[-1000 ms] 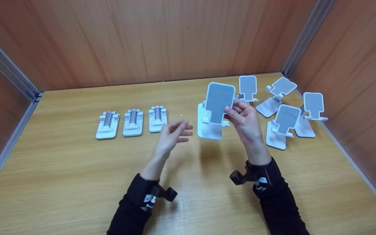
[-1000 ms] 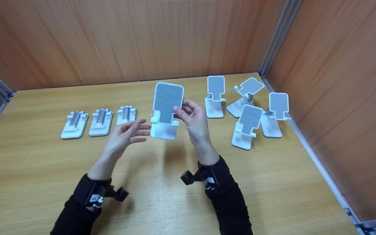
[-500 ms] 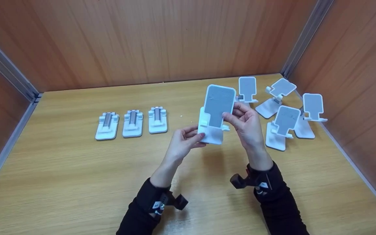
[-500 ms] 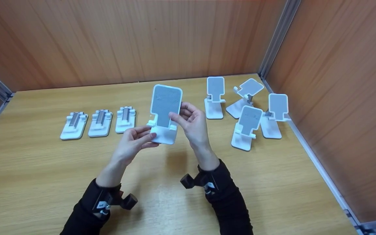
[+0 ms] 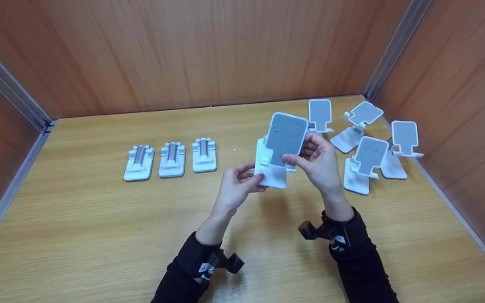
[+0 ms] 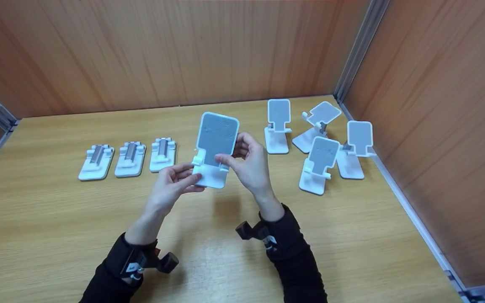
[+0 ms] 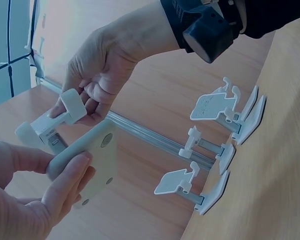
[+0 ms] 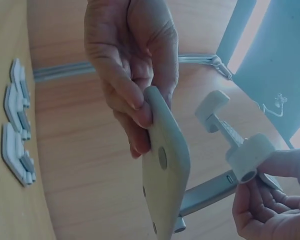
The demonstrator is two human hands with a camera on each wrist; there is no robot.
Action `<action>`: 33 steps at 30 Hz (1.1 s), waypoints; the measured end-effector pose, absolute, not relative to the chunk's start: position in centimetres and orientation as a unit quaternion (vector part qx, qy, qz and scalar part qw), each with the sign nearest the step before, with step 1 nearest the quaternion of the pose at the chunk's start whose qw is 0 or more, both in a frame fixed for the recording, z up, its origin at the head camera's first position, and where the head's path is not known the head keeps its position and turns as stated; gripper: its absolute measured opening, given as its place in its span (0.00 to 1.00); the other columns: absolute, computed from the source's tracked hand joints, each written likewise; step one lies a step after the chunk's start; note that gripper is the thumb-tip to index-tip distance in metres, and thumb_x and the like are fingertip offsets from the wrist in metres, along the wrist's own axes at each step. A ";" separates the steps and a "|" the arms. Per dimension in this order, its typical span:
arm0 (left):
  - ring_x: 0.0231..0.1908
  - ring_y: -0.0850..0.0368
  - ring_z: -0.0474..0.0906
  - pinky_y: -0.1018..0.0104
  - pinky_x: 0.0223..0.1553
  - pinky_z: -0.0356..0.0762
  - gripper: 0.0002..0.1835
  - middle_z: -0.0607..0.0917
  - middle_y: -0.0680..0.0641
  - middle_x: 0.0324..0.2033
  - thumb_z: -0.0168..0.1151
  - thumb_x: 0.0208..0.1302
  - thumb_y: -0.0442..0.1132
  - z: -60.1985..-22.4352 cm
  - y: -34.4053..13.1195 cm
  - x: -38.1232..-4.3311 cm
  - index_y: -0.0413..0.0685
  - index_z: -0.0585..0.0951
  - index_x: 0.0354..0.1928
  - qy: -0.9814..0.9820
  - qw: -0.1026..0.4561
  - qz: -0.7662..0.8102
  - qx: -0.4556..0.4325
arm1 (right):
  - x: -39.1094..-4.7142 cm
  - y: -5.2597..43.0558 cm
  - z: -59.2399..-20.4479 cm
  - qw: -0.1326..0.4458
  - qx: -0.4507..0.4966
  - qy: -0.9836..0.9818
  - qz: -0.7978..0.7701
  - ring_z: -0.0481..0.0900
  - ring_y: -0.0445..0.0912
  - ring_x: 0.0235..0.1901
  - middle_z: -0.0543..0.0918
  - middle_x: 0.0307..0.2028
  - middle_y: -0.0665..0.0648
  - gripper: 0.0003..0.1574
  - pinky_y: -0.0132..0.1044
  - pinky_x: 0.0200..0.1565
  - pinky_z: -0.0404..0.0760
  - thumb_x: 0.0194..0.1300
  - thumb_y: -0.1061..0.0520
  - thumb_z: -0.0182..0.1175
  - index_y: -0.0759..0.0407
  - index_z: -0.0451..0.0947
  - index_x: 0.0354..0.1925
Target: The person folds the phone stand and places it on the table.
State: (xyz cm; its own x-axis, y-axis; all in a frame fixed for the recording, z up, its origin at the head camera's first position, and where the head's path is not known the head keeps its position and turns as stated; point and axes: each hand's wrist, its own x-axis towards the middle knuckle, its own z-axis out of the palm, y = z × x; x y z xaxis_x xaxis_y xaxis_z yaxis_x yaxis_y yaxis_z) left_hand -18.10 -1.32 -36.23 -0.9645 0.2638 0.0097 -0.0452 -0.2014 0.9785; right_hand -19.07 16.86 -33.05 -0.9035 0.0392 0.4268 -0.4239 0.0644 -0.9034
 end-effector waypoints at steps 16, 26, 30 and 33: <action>0.27 0.54 0.80 0.63 0.32 0.81 0.17 0.80 0.37 0.29 0.54 0.56 0.23 -36.2 -0.7 -17.3 0.19 0.67 0.47 0.605 0.097 0.785 0.097 | -21.6 16.5 -35.7 0.367 0.160 -0.784 0.474 0.75 0.44 0.28 0.79 0.31 0.58 0.25 0.36 0.29 0.76 0.44 0.58 0.69 0.69 0.74 0.39; 0.27 0.54 0.80 0.61 0.33 0.81 0.16 0.79 0.40 0.29 0.54 0.55 0.22 -36.2 -0.5 -17.1 0.21 0.67 0.46 0.582 0.110 0.801 0.081 | -21.7 16.7 -35.5 0.406 0.177 -0.793 0.418 0.75 0.44 0.30 0.80 0.33 0.56 0.25 0.35 0.29 0.74 0.45 0.56 0.69 0.67 0.73 0.40; 0.27 0.53 0.80 0.61 0.32 0.81 0.16 0.79 0.39 0.29 0.54 0.55 0.22 -36.1 -0.5 -17.0 0.21 0.67 0.46 0.586 0.111 0.798 0.088 | -20.6 17.0 -34.1 0.394 0.179 -0.804 0.408 0.75 0.44 0.37 0.79 0.39 0.57 0.31 0.34 0.36 0.74 0.45 0.57 0.69 0.67 0.71 0.47; 0.27 0.52 0.80 0.62 0.32 0.81 0.16 0.79 0.38 0.30 0.54 0.55 0.22 -36.2 -0.4 -17.1 0.21 0.68 0.45 0.594 0.110 0.791 0.095 | -19.7 17.0 -32.9 0.399 0.181 -0.807 0.397 0.74 0.47 0.42 0.78 0.40 0.59 0.30 0.36 0.41 0.75 0.46 0.60 0.68 0.67 0.72 0.48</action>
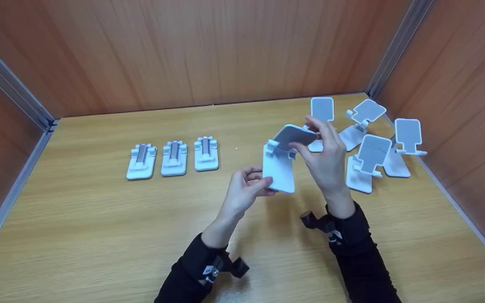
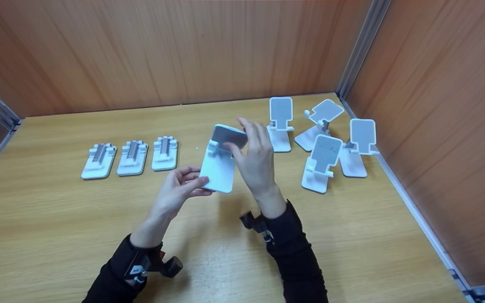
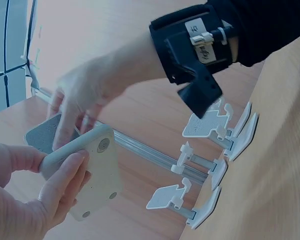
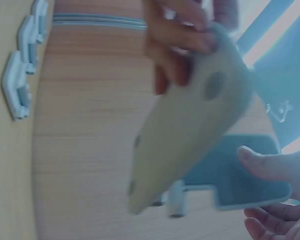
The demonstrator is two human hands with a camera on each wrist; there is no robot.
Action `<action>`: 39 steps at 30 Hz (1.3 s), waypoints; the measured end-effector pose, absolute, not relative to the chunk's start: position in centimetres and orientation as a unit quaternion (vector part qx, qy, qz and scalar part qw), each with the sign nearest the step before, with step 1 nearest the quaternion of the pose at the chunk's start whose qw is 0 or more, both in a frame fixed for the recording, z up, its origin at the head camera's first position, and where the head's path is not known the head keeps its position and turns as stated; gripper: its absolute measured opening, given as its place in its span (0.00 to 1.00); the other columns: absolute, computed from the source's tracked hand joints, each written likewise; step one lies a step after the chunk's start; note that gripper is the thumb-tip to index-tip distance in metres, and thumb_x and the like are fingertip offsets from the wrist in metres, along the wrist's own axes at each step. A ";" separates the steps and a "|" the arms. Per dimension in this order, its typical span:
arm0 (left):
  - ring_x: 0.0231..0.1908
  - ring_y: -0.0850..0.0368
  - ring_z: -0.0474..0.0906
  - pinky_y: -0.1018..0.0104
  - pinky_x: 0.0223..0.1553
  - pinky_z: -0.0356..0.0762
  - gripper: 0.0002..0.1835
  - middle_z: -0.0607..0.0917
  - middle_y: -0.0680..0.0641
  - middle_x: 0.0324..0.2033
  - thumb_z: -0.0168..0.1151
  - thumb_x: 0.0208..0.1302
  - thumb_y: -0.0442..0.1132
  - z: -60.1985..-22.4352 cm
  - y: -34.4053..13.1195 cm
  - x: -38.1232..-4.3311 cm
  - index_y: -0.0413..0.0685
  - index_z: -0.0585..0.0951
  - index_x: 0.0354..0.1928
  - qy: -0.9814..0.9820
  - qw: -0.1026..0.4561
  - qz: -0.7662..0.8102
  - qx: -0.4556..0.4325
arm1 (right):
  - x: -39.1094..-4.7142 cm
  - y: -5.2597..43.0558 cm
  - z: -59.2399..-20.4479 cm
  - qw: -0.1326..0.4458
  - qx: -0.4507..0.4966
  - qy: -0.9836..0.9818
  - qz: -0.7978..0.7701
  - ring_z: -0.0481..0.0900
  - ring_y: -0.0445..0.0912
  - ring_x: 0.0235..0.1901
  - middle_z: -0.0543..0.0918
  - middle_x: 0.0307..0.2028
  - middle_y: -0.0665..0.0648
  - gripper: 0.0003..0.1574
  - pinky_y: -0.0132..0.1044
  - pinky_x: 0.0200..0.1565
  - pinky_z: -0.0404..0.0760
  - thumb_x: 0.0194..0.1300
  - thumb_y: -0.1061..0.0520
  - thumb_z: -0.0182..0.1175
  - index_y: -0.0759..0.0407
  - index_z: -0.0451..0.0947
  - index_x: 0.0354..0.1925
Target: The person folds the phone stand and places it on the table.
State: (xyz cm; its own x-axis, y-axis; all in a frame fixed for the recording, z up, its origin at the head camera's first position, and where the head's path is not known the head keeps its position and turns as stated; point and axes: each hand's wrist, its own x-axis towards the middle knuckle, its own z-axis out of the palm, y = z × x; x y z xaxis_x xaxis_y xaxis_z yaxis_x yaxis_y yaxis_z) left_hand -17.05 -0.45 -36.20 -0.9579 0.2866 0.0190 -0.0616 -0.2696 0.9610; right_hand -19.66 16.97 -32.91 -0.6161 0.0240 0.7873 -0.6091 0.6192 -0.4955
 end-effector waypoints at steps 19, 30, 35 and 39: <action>0.28 0.54 0.79 0.63 0.31 0.81 0.17 0.77 0.37 0.31 0.55 0.53 0.21 -36.4 -0.7 -17.6 0.22 0.67 0.46 0.619 0.084 0.779 0.055 | -19.4 14.9 -33.5 0.491 0.212 -0.767 0.355 0.70 0.48 0.28 0.71 0.24 0.57 0.08 0.27 0.31 0.73 0.44 0.71 0.67 0.68 0.78 0.26; 0.26 0.56 0.79 0.63 0.32 0.81 0.16 0.76 0.39 0.29 0.53 0.53 0.20 -36.4 -1.2 -17.9 0.21 0.66 0.45 0.607 0.050 0.791 0.055 | -19.0 13.0 -35.8 0.508 0.249 -0.761 0.316 0.62 0.47 0.21 0.64 0.19 0.56 0.11 0.30 0.20 0.61 0.41 0.78 0.62 0.66 0.75 0.22; 0.27 0.55 0.79 0.63 0.32 0.81 0.15 0.77 0.40 0.28 0.52 0.54 0.20 -36.2 -1.5 -18.0 0.22 0.66 0.44 0.601 0.055 0.796 0.047 | -18.7 12.5 -36.4 0.513 0.259 -0.767 0.286 0.60 0.46 0.20 0.63 0.19 0.56 0.12 0.32 0.17 0.60 0.40 0.77 0.63 0.66 0.72 0.21; 0.29 0.54 0.80 0.63 0.32 0.81 0.15 0.77 0.41 0.28 0.52 0.54 0.20 -36.1 -1.7 -18.1 0.22 0.66 0.45 0.593 0.064 0.802 0.043 | -18.3 12.6 -36.2 0.483 0.265 -0.778 0.301 0.62 0.46 0.22 0.64 0.20 0.56 0.09 0.31 0.20 0.64 0.43 0.74 0.64 0.66 0.75 0.24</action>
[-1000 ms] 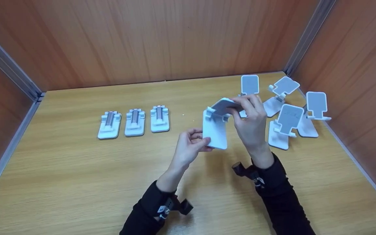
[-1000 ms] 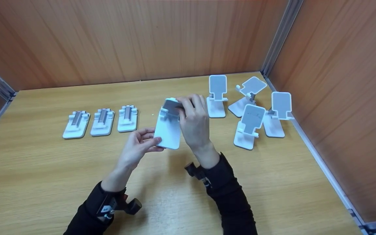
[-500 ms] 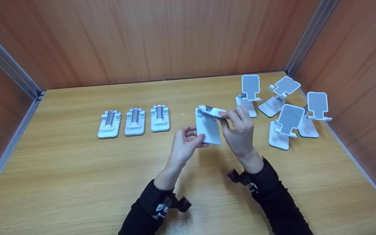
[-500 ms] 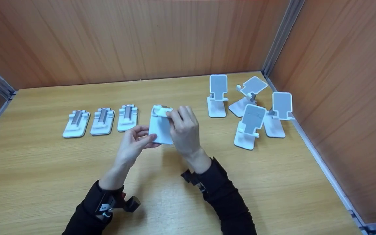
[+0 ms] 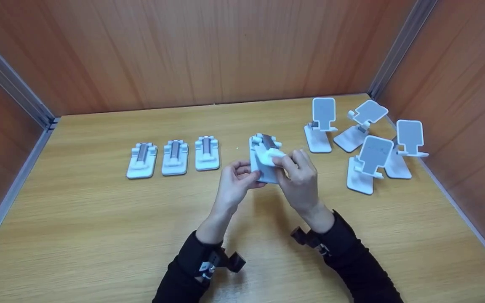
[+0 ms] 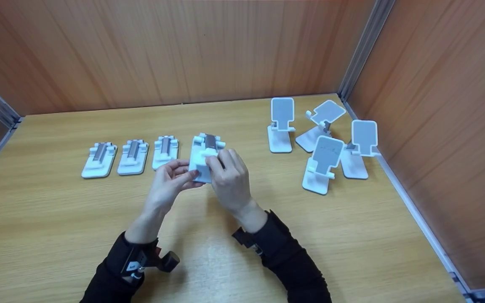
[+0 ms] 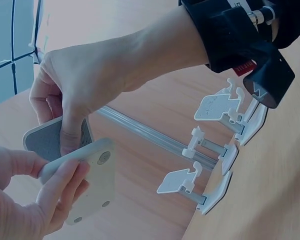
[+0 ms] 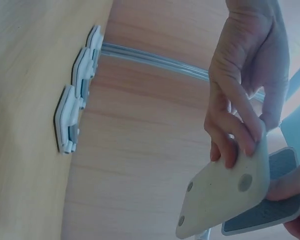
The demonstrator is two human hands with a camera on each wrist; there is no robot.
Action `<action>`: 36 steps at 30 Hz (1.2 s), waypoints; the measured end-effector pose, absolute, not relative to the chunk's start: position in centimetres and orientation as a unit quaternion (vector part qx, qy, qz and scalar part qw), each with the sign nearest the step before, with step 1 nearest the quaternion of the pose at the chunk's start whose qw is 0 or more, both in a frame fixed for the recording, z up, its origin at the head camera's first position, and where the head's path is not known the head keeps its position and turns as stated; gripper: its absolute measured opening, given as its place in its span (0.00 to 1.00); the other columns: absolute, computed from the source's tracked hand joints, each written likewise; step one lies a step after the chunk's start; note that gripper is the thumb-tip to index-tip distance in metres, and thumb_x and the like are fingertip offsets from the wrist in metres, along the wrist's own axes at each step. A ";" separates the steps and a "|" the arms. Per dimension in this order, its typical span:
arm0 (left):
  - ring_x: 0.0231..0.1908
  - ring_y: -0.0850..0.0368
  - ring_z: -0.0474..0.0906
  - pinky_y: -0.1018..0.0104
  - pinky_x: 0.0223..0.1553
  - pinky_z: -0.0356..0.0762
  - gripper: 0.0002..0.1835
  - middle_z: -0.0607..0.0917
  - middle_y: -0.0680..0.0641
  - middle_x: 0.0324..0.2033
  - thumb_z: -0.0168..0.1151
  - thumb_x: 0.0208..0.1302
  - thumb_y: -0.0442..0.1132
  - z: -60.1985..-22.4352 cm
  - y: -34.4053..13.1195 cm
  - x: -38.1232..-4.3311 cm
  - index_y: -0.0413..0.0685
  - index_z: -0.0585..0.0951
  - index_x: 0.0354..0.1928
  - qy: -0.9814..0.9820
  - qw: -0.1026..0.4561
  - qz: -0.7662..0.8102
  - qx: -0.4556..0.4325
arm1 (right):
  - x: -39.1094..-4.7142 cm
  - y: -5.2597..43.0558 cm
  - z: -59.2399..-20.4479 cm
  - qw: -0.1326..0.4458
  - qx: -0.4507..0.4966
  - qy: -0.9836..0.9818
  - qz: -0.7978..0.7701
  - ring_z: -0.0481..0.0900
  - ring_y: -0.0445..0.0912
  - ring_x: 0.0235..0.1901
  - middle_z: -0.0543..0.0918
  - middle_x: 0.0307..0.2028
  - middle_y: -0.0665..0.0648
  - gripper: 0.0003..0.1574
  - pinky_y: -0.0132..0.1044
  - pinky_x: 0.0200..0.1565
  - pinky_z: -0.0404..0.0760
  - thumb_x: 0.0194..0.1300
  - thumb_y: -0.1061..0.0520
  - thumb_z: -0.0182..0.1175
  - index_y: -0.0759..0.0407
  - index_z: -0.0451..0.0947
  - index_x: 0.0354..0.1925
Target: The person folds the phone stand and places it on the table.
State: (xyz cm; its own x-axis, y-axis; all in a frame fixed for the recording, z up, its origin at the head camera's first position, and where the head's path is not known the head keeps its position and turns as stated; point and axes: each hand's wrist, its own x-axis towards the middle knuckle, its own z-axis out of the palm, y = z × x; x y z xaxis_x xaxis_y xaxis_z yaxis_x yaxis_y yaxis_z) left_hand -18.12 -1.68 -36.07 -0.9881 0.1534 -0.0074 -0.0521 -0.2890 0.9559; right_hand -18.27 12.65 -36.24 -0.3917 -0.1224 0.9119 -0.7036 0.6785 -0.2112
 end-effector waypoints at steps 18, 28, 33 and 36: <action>0.32 0.52 0.79 0.59 0.35 0.80 0.17 0.77 0.35 0.32 0.51 0.55 0.19 -35.9 -2.0 -18.3 0.23 0.66 0.48 0.581 0.054 0.810 0.057 | -18.6 15.1 -33.7 -0.002 0.106 -0.722 0.684 0.64 0.53 0.54 0.60 0.57 0.63 0.35 0.42 0.50 0.71 0.60 0.61 0.56 0.68 0.52 0.61; 0.34 0.49 0.80 0.59 0.36 0.80 0.18 0.78 0.35 0.34 0.51 0.56 0.20 -35.9 -2.0 -18.4 0.25 0.66 0.50 0.594 0.052 0.801 0.056 | -19.4 15.8 -34.2 -0.166 0.106 -0.661 0.724 0.67 0.56 0.51 0.60 0.59 0.66 0.47 0.46 0.43 0.78 0.60 0.50 0.57 0.66 0.43 0.65; 0.35 0.50 0.79 0.61 0.38 0.80 0.16 0.77 0.31 0.39 0.48 0.62 0.26 -35.9 -2.2 -18.5 0.24 0.67 0.52 0.604 0.061 0.790 0.083 | -19.6 15.9 -34.3 -0.159 0.092 -0.657 0.731 0.68 0.55 0.50 0.61 0.58 0.67 0.42 0.45 0.42 0.79 0.62 0.55 0.54 0.65 0.44 0.65; 0.35 0.52 0.79 0.62 0.39 0.79 0.18 0.78 0.31 0.41 0.43 0.67 0.33 -35.8 -2.3 -18.5 0.24 0.67 0.53 0.603 0.071 0.789 0.093 | -19.6 15.9 -34.4 -0.153 0.085 -0.662 0.729 0.68 0.55 0.50 0.62 0.58 0.66 0.41 0.45 0.42 0.78 0.62 0.57 0.53 0.65 0.45 0.65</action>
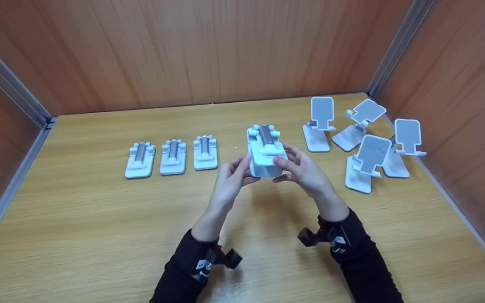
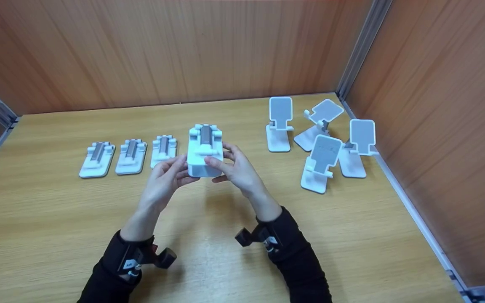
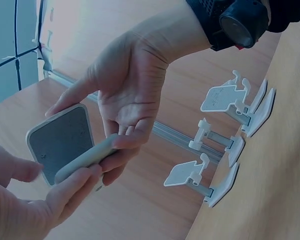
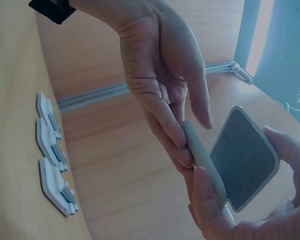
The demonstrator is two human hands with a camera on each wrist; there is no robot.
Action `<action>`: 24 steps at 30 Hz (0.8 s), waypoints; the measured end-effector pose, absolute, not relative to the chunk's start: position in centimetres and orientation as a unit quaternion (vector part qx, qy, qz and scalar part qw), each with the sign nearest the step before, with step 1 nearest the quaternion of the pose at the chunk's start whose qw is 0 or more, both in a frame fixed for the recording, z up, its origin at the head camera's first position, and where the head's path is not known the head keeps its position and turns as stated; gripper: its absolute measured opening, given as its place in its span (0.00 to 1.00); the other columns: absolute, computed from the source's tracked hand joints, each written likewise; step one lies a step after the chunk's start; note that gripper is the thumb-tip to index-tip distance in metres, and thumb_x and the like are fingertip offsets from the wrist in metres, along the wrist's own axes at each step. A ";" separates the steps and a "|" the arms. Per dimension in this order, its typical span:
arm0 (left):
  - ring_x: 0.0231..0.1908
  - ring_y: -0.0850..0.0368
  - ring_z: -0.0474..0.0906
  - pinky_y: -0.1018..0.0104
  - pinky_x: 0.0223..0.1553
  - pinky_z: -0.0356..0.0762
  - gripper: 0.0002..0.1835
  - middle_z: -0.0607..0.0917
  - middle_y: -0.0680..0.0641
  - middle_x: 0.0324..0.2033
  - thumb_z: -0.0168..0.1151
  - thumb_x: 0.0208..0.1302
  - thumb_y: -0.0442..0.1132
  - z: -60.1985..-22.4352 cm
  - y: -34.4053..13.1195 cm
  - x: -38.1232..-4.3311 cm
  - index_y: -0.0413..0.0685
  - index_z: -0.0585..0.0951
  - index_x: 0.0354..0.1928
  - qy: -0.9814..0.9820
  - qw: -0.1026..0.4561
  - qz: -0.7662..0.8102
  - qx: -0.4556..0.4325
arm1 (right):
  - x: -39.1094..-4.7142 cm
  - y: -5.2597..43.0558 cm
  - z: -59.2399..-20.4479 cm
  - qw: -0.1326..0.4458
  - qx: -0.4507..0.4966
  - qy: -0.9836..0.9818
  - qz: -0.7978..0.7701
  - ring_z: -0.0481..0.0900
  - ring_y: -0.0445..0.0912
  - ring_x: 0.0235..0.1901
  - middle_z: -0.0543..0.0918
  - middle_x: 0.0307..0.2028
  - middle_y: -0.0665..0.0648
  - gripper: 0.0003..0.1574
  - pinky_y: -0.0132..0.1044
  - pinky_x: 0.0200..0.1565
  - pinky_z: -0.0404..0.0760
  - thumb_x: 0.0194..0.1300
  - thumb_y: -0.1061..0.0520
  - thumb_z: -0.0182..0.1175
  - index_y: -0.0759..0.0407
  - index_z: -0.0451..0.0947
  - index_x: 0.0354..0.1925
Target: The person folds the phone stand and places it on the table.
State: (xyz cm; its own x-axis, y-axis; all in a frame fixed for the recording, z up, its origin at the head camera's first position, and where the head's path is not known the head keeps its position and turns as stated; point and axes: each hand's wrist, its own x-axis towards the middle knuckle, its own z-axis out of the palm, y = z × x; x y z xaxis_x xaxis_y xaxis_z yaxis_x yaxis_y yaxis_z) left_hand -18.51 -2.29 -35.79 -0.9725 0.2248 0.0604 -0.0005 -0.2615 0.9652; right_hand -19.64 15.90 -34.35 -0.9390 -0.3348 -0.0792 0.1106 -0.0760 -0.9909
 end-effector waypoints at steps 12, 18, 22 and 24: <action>0.42 0.49 0.77 0.62 0.41 0.78 0.26 0.76 0.31 0.44 0.56 0.60 0.34 -35.6 -2.1 -18.5 0.24 0.63 0.56 0.610 0.092 0.782 0.088 | -19.6 15.6 -34.6 0.125 -0.077 0.676 -0.722 0.72 0.52 0.46 0.65 0.55 0.66 0.40 0.39 0.38 0.80 0.60 0.59 0.56 0.66 0.48 0.64; 0.41 0.49 0.77 0.61 0.41 0.78 0.25 0.76 0.29 0.44 0.55 0.58 0.27 -35.7 -2.0 -18.4 0.22 0.62 0.56 0.600 0.084 0.790 0.090 | -19.7 15.4 -34.8 0.108 -0.084 0.679 -0.722 0.77 0.48 0.38 0.66 0.54 0.68 0.41 0.36 0.34 0.81 0.57 0.65 0.59 0.69 0.49 0.63; 0.42 0.48 0.77 0.61 0.42 0.78 0.26 0.75 0.28 0.44 0.54 0.57 0.24 -35.7 -2.1 -18.2 0.21 0.60 0.56 0.599 0.078 0.792 0.091 | -19.7 15.2 -34.9 0.098 -0.074 0.678 -0.725 0.77 0.48 0.36 0.67 0.52 0.67 0.42 0.33 0.31 0.79 0.54 0.69 0.60 0.67 0.50 0.63; 0.41 0.47 0.77 0.61 0.41 0.78 0.25 0.75 0.28 0.44 0.54 0.57 0.22 -35.8 -2.1 -18.2 0.21 0.60 0.57 0.597 0.074 0.794 0.090 | -19.7 15.0 -35.0 0.092 -0.066 0.679 -0.725 0.77 0.48 0.36 0.67 0.51 0.66 0.43 0.31 0.30 0.79 0.52 0.71 0.60 0.66 0.51 0.62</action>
